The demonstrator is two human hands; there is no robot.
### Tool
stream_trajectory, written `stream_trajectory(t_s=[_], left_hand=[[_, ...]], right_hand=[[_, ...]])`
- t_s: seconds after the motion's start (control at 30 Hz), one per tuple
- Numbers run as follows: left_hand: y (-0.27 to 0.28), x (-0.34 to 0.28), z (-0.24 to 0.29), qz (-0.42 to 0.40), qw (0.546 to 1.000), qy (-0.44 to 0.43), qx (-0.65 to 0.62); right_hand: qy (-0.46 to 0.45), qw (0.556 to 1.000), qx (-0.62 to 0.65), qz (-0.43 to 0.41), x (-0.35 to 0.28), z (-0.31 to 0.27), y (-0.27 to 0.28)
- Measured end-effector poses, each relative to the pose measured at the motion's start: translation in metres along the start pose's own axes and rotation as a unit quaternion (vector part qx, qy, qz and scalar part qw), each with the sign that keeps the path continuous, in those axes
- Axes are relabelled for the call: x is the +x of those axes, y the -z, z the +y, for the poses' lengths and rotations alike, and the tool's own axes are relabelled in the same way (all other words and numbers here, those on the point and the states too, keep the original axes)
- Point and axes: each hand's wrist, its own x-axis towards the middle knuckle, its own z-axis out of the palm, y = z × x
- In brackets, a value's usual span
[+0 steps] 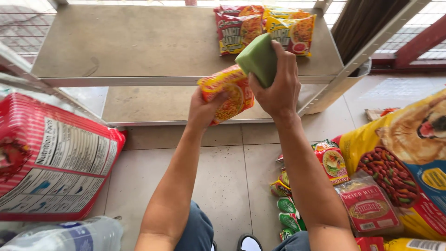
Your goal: The recorder is using a green sponge to wipe and clean individual packs of instant noodles in a store or pantry.
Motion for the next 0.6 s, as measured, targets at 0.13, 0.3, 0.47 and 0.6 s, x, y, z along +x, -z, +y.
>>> stream_trajectory(t_s=[0.13, 0.3, 0.47, 0.6], left_hand=[[0.011, 0.001, -0.002, -0.084, 0.970, -0.138, 0.181], [0.027, 0.006, -0.008, -0.025, 0.985, -0.104, 0.133], [0.044, 0.012, 0.017, 0.030, 0.996, -0.078, 0.013], [0.065, 0.027, 0.028, 0.128, 0.986, -0.077, -0.074]], right_hand=[[0.064, 0.996, 0.007, -0.068, 0.000, 0.001, -0.016], [-0.101, 0.992, -0.059, -0.044, -0.011, 0.060, -0.042], [-0.060, 0.995, -0.082, 0.001, -0.003, 0.053, -0.006], [-0.082, 0.995, -0.056, 0.016, -0.002, 0.066, 0.001]])
